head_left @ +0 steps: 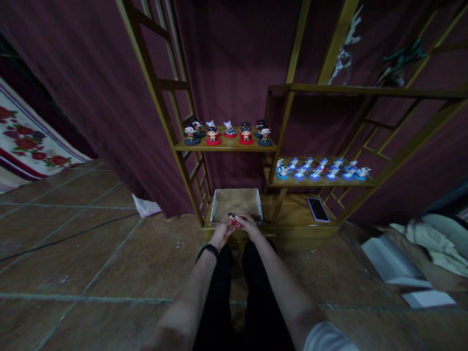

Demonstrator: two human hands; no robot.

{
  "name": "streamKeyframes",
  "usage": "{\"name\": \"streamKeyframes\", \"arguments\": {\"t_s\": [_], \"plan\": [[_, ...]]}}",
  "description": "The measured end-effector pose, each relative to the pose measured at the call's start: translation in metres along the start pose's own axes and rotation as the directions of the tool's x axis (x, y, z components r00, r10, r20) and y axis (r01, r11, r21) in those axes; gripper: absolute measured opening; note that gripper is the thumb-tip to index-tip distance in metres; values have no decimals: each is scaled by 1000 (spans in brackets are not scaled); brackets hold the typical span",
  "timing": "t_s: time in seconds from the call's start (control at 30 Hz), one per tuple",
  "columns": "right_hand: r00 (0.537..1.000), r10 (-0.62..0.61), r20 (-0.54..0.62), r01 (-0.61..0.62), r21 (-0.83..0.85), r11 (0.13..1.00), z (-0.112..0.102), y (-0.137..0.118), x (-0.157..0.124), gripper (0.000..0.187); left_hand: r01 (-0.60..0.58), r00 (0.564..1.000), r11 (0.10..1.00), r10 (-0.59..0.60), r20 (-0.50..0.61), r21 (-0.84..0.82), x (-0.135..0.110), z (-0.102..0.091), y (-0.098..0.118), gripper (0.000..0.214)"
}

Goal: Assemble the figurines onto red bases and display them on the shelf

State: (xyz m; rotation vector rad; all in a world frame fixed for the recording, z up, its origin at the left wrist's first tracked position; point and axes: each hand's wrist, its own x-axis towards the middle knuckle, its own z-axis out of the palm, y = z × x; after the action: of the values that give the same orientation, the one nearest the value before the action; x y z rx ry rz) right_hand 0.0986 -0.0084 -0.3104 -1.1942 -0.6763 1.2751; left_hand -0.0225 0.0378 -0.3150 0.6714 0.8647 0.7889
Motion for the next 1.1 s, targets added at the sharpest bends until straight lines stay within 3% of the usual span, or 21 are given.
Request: {"name": "streamKeyframes", "arguments": {"t_s": [0.2, 0.43, 0.67, 1.1], "plan": [[1000, 9, 3, -9, 17, 1000, -3, 6, 6, 40, -31, 999, 999, 31, -6, -18, 1, -1, -2, 6], [996, -11, -90, 15, 40, 999, -4, 9, 9, 37, -81, 996, 996, 79, -38, -47, 1, -1, -2, 9], [999, 16, -36, -13, 65, 998, -4, 9, 9, 32, -120, 989, 992, 115, -95, -45, 1, 1, -1, 12], [995, 59, -86, -50, 101, 994, 1, 0, 2, 17, -116, 988, 993, 116, -105, 6, -3, 1, 0, 11]]}}
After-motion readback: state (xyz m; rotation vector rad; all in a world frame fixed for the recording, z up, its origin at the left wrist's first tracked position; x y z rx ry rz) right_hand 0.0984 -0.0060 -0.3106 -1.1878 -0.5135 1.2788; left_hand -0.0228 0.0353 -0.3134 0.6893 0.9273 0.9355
